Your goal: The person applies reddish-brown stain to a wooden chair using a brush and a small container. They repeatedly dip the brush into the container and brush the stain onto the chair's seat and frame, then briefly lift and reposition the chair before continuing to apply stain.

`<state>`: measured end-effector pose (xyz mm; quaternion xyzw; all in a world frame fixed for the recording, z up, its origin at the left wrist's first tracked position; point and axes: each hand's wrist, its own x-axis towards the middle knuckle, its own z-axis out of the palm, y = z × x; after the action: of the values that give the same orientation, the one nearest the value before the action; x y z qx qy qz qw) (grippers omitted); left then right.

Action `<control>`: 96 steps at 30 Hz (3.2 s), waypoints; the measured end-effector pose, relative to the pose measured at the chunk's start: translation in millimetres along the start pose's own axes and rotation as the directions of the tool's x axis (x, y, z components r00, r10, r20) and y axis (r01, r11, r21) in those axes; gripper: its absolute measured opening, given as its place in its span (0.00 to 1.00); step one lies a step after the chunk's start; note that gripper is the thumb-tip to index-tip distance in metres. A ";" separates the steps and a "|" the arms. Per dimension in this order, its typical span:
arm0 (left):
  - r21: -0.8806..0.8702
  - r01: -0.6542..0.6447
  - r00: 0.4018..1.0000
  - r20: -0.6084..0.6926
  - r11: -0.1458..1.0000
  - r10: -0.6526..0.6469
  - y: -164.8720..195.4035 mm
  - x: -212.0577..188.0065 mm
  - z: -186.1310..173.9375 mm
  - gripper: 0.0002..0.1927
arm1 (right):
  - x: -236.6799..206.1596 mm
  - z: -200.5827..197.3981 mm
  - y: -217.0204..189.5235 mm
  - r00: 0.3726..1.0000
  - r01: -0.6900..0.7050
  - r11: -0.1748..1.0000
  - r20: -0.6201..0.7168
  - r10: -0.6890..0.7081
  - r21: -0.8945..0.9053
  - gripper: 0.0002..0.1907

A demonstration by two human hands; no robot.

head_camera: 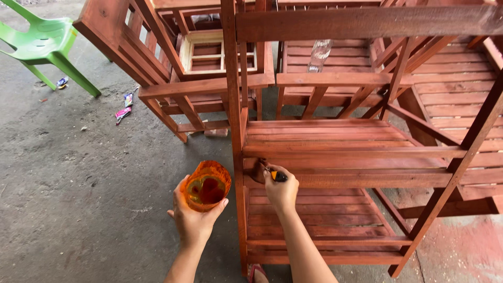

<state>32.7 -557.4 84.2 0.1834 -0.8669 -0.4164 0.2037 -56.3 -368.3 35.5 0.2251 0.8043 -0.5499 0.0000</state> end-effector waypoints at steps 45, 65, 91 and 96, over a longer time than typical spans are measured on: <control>0.020 -0.027 0.998 -0.049 0.999 0.028 -12.7 18.8 -39.7 0.54 | -50.0 43.9 58.8 0.337 0.930 0.302 0.820 -0.462 -0.212 0.16; -0.041 0.030 1.000 -0.002 0.999 -0.030 12.8 9.2 -20.2 0.52 | -14.0 -6.0 -4.9 0.967 0.110 0.890 -0.256 0.008 0.443 0.09; -0.088 0.025 0.997 0.073 0.996 -0.018 197.3 -72.0 188.5 0.49 | 197.9 -385.7 113.2 0.875 -0.073 0.752 -0.404 -0.267 -0.655 0.16; -0.123 -0.006 0.994 0.108 0.992 0.020 230.9 -92.8 243.2 0.52 | 207.5 -458.9 132.6 0.889 0.029 0.643 -0.275 -0.367 -0.765 0.08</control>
<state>-45.7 -219.5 110.9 0.1420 -0.8508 -0.4767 0.1696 -81.2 151.7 48.2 0.2223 0.9589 -0.1108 -0.1370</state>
